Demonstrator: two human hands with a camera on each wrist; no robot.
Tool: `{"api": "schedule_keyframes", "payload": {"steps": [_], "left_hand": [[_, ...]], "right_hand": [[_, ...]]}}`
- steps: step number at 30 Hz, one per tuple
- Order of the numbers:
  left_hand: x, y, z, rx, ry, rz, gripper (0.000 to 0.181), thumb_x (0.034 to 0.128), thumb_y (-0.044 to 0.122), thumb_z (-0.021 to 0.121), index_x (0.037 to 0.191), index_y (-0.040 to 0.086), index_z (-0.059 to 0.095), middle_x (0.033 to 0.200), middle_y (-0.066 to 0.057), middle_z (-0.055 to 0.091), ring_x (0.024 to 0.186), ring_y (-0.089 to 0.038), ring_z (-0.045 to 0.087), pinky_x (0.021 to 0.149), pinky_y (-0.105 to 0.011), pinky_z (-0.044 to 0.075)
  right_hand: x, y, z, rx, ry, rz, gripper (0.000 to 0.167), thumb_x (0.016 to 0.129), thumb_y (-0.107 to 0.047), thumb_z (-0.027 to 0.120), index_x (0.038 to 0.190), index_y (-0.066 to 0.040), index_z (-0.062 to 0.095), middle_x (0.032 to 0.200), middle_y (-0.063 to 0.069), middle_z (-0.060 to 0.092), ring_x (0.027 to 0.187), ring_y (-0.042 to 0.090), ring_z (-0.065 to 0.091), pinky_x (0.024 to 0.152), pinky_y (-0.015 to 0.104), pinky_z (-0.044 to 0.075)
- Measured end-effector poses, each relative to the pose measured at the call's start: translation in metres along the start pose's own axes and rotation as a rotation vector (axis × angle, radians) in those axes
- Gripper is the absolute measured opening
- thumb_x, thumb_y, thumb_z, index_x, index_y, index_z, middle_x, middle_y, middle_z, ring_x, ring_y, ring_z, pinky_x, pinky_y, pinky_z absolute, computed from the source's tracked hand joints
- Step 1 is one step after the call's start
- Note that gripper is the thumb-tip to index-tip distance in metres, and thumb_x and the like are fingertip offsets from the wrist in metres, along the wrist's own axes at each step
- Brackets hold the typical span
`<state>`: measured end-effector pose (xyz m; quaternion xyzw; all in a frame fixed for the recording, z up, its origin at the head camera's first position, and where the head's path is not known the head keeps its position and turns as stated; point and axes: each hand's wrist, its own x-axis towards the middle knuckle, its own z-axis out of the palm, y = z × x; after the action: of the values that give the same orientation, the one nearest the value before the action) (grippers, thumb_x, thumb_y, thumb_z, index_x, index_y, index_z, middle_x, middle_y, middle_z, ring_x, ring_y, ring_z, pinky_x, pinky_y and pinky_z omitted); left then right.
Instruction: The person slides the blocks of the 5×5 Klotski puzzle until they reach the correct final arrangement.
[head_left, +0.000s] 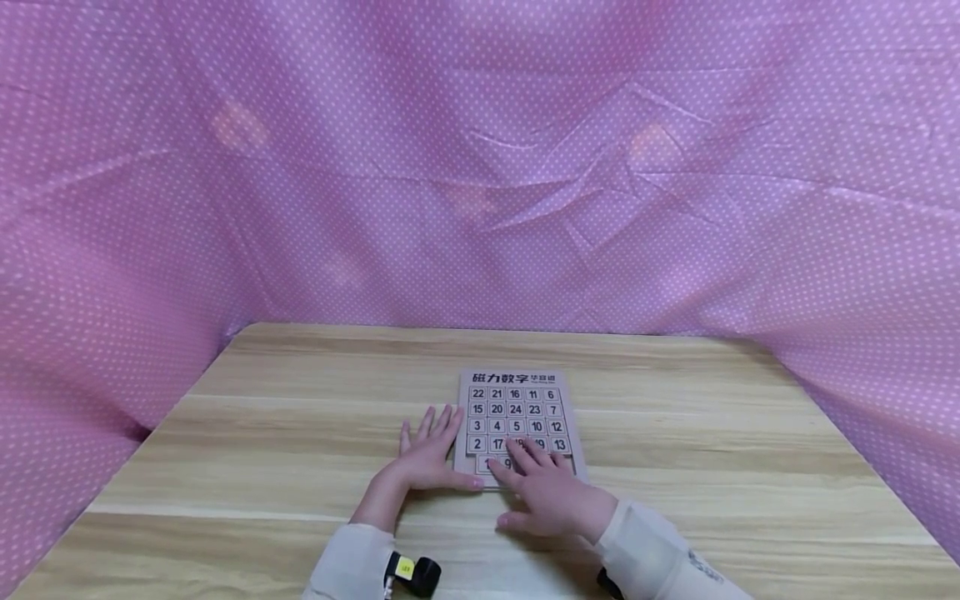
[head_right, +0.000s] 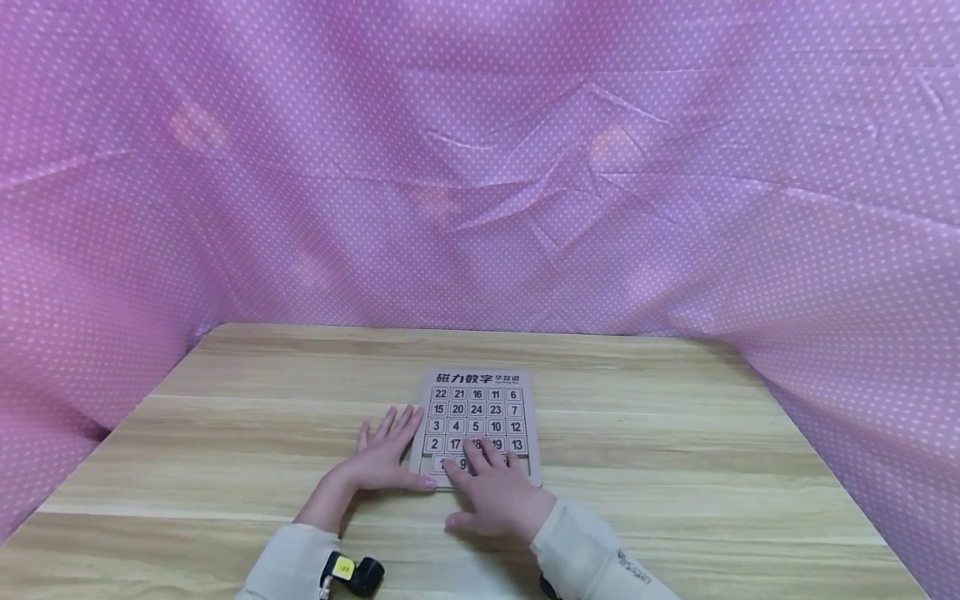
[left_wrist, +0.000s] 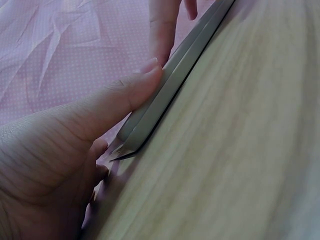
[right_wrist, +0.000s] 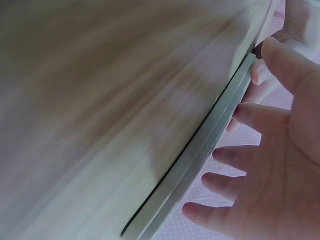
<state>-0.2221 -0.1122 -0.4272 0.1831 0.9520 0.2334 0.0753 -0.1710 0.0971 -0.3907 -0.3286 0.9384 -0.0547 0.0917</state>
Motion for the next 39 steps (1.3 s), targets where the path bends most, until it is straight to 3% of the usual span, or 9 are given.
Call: {"api": "schedule_keyframes", "payload": {"steps": [10, 20, 39], "left_hand": [[0.000, 0.002, 0.000, -0.016, -0.005, -0.008, 0.114, 0.0530, 0.067, 0.062, 0.139, 0.013, 0.011, 0.143, -0.011, 0.004, 0.127, -0.031, -0.008, 0.093, -0.053, -0.015], [-0.001, 0.003, -0.001, -0.012, 0.001, -0.002, 0.114, 0.0536, 0.067, 0.063, 0.139, 0.014, 0.011, 0.142, -0.011, 0.004, 0.127, -0.031, -0.008, 0.093, -0.053, -0.014], [0.000, 0.001, -0.003, 0.014, -0.012, 0.012, 0.112, 0.0556, 0.066, 0.062, 0.139, 0.012, 0.012, 0.142, -0.013, 0.005, 0.126, -0.033, -0.007, 0.092, -0.055, -0.013]], "right_hand": [[-0.012, 0.014, -0.001, 0.037, 0.011, 0.006, 0.070, 0.078, -0.057, 0.045, 0.135, -0.020, 0.030, 0.140, 0.016, 0.016, 0.124, 0.039, 0.012, 0.091, 0.060, 0.017], [-0.012, 0.011, -0.002, 0.047, 0.014, -0.005, 0.076, 0.076, -0.061, 0.044, 0.136, -0.017, 0.029, 0.140, 0.016, 0.014, 0.125, 0.037, 0.011, 0.093, 0.058, 0.015], [0.043, -0.001, -0.009, -0.012, 0.017, 0.048, 0.085, 0.074, -0.066, 0.043, 0.136, -0.012, 0.026, 0.140, 0.016, 0.014, 0.125, 0.036, 0.012, 0.093, 0.057, 0.018]]}}
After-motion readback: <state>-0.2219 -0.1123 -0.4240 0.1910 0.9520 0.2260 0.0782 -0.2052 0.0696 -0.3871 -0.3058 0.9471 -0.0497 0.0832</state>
